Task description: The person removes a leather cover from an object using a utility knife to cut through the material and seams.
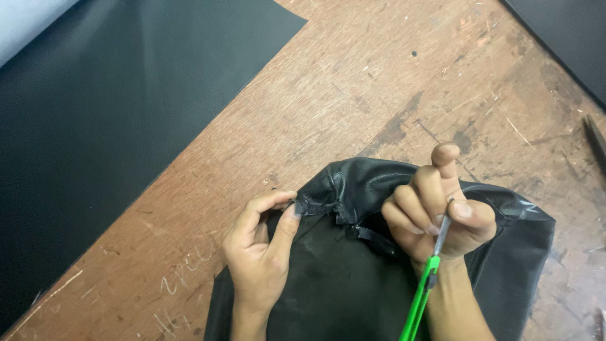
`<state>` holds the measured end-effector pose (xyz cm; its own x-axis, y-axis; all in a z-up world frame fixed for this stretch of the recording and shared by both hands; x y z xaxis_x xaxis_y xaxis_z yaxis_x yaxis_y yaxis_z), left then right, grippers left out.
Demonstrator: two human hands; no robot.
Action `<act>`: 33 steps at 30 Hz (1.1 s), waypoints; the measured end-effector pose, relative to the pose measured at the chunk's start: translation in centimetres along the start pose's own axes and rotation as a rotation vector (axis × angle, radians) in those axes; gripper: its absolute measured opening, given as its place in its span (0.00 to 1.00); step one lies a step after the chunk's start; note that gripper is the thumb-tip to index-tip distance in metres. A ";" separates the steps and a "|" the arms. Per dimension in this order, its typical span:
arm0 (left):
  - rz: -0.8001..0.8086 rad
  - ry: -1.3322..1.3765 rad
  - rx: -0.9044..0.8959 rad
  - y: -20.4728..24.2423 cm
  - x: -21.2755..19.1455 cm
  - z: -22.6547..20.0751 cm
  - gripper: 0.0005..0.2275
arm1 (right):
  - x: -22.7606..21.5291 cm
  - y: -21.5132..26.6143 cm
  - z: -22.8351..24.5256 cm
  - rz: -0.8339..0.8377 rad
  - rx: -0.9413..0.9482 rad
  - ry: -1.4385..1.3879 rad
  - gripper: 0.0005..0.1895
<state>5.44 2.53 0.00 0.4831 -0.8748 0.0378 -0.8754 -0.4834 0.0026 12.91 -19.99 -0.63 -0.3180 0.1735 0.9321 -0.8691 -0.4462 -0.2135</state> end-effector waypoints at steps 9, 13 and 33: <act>-0.079 -0.338 0.312 0.3 0.9 -3.4 0.08 | 0.5 -1.3 -0.5 -0.029 0.008 0.081 0.25; -0.172 -0.653 0.474 1.4 2.0 -6.3 0.12 | 0.0 -2.1 -1.5 -0.204 0.067 0.182 0.21; -0.043 -1.936 -0.485 10.8 -17.2 -7.2 0.21 | -1.2 -1.8 -2.1 -0.778 0.240 0.589 0.18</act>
<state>-12.40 12.61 6.56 -0.4191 0.1063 -0.9017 -0.6344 -0.7447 0.2071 14.07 -17.56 -1.94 0.1125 0.8697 0.4807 -0.8364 -0.1783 0.5184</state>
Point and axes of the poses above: each hand's wrist, its own y-axis away from the middle knuckle, its own x-axis out of the palm, z = x × y, the point moved 6 cm from there along -y, towards the middle knuckle, and after that the axes turned 4 degrees about -z, right-handed, at the moved point
